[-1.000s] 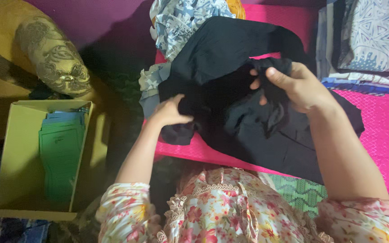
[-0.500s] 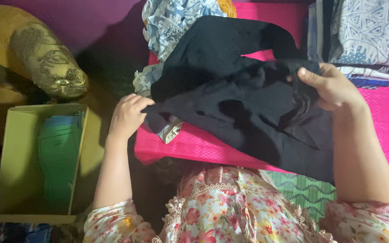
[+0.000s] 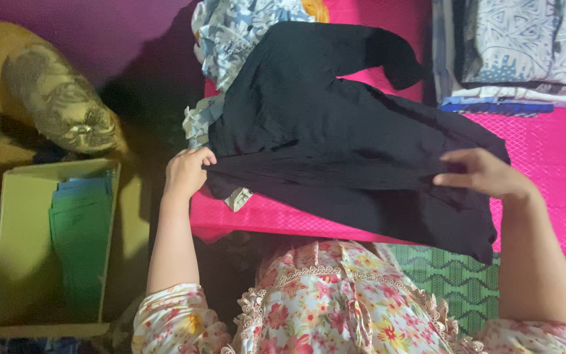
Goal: The person folds several garments on a pink-covered table. They smooth and fold a patterned shirt, then a black long-sleeved shirt, and finally a light blue patterned shirt, stacking each folded item on the table.
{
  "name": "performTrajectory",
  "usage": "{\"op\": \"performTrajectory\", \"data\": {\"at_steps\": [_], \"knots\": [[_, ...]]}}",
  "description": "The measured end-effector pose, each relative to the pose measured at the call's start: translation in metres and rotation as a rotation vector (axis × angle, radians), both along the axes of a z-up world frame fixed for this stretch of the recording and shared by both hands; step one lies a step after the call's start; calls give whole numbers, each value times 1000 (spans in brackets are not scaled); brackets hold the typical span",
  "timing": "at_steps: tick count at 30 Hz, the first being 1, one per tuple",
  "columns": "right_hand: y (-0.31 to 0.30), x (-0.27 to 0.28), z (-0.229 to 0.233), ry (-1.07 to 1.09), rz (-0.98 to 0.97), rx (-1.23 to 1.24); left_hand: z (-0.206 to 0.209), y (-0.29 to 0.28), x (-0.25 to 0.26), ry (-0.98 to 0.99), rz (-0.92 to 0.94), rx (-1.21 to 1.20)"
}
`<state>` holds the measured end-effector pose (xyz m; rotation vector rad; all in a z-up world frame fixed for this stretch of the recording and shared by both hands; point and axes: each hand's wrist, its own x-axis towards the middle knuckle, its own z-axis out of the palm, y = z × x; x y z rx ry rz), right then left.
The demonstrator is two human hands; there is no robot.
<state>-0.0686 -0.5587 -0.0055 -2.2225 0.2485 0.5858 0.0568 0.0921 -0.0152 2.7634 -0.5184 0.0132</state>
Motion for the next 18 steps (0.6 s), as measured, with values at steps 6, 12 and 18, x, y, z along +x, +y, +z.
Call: {"op": "performTrajectory", "data": {"at_steps": [6, 12, 18], "knots": [[-27, -36, -4, -289, -122, 354, -11, -6, 11, 132, 65, 135], [-17, -74, -53, -79, -225, 61, 26, -48, -9, 126, -17, 183], [0, -83, -82, -168, -415, -222, 32, -122, -28, -65, -377, 6]]}}
